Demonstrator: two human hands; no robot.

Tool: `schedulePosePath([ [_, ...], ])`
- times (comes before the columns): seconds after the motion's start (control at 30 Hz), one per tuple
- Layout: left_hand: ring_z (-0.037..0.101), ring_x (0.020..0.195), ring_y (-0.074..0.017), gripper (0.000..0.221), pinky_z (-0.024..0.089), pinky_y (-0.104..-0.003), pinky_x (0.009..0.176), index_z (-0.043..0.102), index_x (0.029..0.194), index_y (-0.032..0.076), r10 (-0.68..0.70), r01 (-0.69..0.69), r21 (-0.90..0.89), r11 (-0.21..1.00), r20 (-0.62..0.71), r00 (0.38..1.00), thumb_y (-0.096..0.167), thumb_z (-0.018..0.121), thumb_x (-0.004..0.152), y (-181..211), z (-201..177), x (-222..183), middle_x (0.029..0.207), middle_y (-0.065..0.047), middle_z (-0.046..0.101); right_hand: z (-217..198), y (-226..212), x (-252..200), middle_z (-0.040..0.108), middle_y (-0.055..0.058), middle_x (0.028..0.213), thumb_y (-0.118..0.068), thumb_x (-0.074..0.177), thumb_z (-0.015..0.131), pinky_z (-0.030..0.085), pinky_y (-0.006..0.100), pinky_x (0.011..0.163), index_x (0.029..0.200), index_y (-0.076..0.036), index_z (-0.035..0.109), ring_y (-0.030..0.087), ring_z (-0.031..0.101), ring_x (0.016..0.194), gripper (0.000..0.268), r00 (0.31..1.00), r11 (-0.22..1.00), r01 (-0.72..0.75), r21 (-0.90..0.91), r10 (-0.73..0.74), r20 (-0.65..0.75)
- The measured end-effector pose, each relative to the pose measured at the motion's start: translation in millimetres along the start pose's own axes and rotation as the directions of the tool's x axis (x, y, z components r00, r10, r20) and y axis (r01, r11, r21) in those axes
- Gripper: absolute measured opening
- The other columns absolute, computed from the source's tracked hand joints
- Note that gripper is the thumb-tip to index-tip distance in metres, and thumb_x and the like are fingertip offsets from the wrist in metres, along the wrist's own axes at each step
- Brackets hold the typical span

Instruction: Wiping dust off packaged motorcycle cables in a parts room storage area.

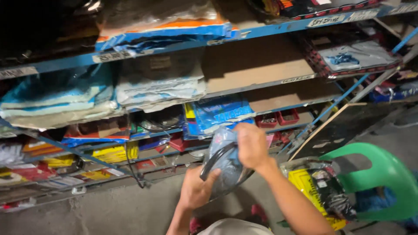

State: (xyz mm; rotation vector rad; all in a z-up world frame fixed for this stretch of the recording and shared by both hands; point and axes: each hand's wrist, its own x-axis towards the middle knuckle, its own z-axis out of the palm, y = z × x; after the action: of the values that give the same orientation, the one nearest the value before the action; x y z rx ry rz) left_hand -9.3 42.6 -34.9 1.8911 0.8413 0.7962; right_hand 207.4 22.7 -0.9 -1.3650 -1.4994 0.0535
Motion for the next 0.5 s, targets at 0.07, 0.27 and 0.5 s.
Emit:
schedulePosePath([
  [0.07,0.046,0.053,-0.0175,0.023,0.047,-0.035,0.052,0.065,0.071,0.002,-0.081,0.080,-0.057,0.995,-0.024,0.996,0.018,0.071,0.087,4.7,24.6,-0.6,0.059,-0.004,0.061,-16.3,-0.9,6.3,0.069,0.016,0.086,-0.019,0.097,0.042,0.047,0.041,0.071,0.085,0.001,0.065,0.034,0.058,0.071,0.032,0.998,0.998,0.060,-0.003,-0.060,-0.001],
  [0.27,0.047,0.056,-0.0180,0.031,0.047,-0.034,0.057,0.068,0.073,0.003,-0.274,0.274,-0.008,0.962,-0.061,0.960,0.033,0.072,0.081,21.5,89.2,8.2,0.060,-0.004,0.061,-88.4,84.3,-2.1,0.060,0.013,0.073,-0.014,0.090,0.045,0.042,0.040,0.061,0.073,-0.002,0.055,0.032,0.049,0.059,0.023,0.980,0.982,0.189,-0.014,-0.188,0.068],
  [0.5,0.049,0.054,-0.0150,0.020,0.046,-0.033,0.052,0.072,0.076,0.002,-0.290,0.280,-0.085,0.956,-0.141,0.947,0.021,0.073,0.081,53.1,145.3,21.6,0.059,-0.002,0.062,-155.5,110.1,-9.8,0.069,0.018,0.081,-0.009,0.097,0.041,0.048,0.038,0.065,0.090,0.006,0.066,0.031,0.059,0.064,0.029,0.999,0.999,0.036,0.021,-0.037,0.007],
])
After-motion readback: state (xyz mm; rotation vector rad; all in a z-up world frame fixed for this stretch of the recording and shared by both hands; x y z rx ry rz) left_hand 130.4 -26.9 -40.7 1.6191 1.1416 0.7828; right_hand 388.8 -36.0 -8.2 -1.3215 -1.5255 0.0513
